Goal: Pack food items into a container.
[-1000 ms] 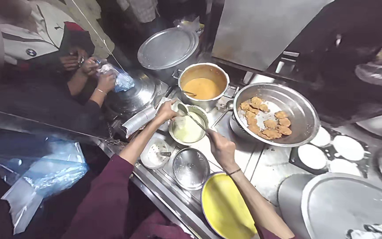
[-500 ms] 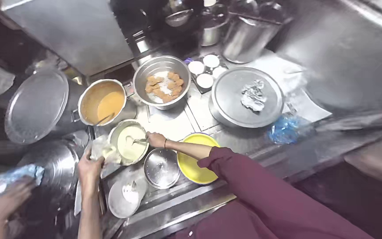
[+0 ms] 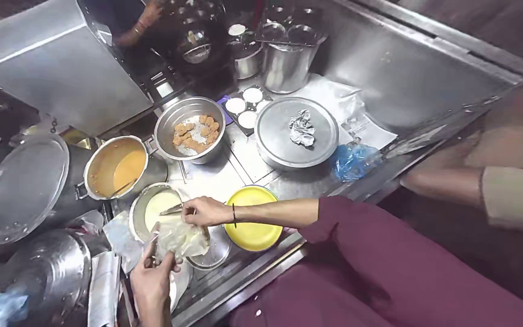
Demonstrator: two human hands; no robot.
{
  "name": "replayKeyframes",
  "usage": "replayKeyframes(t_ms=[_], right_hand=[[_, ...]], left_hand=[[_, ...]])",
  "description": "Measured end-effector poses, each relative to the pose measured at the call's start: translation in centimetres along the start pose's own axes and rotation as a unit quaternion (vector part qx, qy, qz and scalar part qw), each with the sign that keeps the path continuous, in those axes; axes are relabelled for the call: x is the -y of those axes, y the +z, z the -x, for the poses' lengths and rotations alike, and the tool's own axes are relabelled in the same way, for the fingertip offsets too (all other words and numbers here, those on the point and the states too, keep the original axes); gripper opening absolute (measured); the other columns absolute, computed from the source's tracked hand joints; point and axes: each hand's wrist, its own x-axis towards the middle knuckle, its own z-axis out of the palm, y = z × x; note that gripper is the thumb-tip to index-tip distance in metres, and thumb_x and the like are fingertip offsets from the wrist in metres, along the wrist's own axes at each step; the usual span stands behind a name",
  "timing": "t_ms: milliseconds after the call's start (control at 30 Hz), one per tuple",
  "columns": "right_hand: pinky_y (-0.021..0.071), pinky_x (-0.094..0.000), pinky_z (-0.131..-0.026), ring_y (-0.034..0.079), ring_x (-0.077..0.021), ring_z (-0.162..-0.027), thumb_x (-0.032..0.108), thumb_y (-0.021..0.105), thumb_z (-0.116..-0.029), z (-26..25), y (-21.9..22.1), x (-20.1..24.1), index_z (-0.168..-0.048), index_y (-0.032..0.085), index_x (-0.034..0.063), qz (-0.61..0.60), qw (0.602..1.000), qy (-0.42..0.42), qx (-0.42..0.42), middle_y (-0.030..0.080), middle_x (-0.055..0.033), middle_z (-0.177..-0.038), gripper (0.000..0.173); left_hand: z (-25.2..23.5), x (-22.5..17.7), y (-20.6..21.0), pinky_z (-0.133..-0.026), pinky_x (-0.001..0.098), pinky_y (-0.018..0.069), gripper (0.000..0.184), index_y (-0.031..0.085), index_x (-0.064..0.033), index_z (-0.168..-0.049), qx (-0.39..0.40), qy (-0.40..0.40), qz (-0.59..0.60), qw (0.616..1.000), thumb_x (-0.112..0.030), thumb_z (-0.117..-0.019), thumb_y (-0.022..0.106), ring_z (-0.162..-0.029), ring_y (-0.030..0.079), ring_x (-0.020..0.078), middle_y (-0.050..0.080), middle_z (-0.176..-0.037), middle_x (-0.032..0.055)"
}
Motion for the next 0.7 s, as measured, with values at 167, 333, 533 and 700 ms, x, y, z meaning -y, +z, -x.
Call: replayKeyframes(t_ms=[167, 333, 533, 700], right_hand=[[0.054, -0.0578, -0.087, 0.068, -0.0337, -0.098, 0.035, 0.072, -0.096, 5.0, -0.5, -1.5, -0.126, 0.064, 0.0014, -0.029, 0.995, 0.075, 0.061, 0.069, -0.021, -0.112, 0.046], [0.0559, -0.0527, -0.089, 0.069, -0.0267, -0.097, 0.043, 0.075, -0.0921, 8.5, -0.9, -2.2, -0.12, 0.07, 0.0056, -0.087, 0.991, 0.074, 0.075, 0.071, -0.0142, -0.11, 0.047], [0.0603, -0.0498, -0.08, 0.071, -0.0265, -0.084, 0.029, 0.065, -0.1009, 10.9, -2.0, -3.1, -0.111, 0.067, -0.0014, -0.129, 0.987, 0.087, 0.029, 0.07, -0.0166, -0.1, 0.032], [0.0571, -0.0416, -0.07, 0.065, -0.0193, -0.071, 0.03, 0.067, -0.0983, 12.8, -5.0, -2.0, -0.108, 0.066, 0.002, -0.152, 0.981, 0.107, -0.05, 0.067, -0.0102, -0.087, 0.03]], left_hand=[[3.3, -0.1, 3.6, -0.038, 0.0309, 0.0531, 0.071, 0.059, -0.0046, -0.143, 0.047, 0.008, 0.084, 0.995, 0.017, -0.0748, 0.063, -0.046, 0.06, 0.0172, 0.072, -0.114, 0.015], [4.8, -0.8, 5.7, -0.039, 0.0313, 0.0525, 0.073, 0.059, -0.0059, -0.144, 0.029, 0.019, 0.079, 0.996, 0.016, -0.0746, 0.066, -0.047, 0.059, 0.0167, 0.072, -0.112, 0.0151], [5.9, -1.9, 7.4, -0.04, 0.0305, 0.0543, 0.056, 0.062, 0.0029, -0.133, -0.001, 0.029, 0.047, 0.998, 0.014, -0.079, 0.069, -0.045, 0.061, 0.0154, 0.072, -0.089, 0.0142], [6.0, -0.9, 8.3, -0.052, 0.0426, 0.0567, 0.026, 0.075, -0.0054, -0.12, -0.091, 0.12, -0.239, 0.959, -0.015, -0.0991, 0.063, -0.055, 0.066, 0.018, 0.072, -0.077, 0.012]])
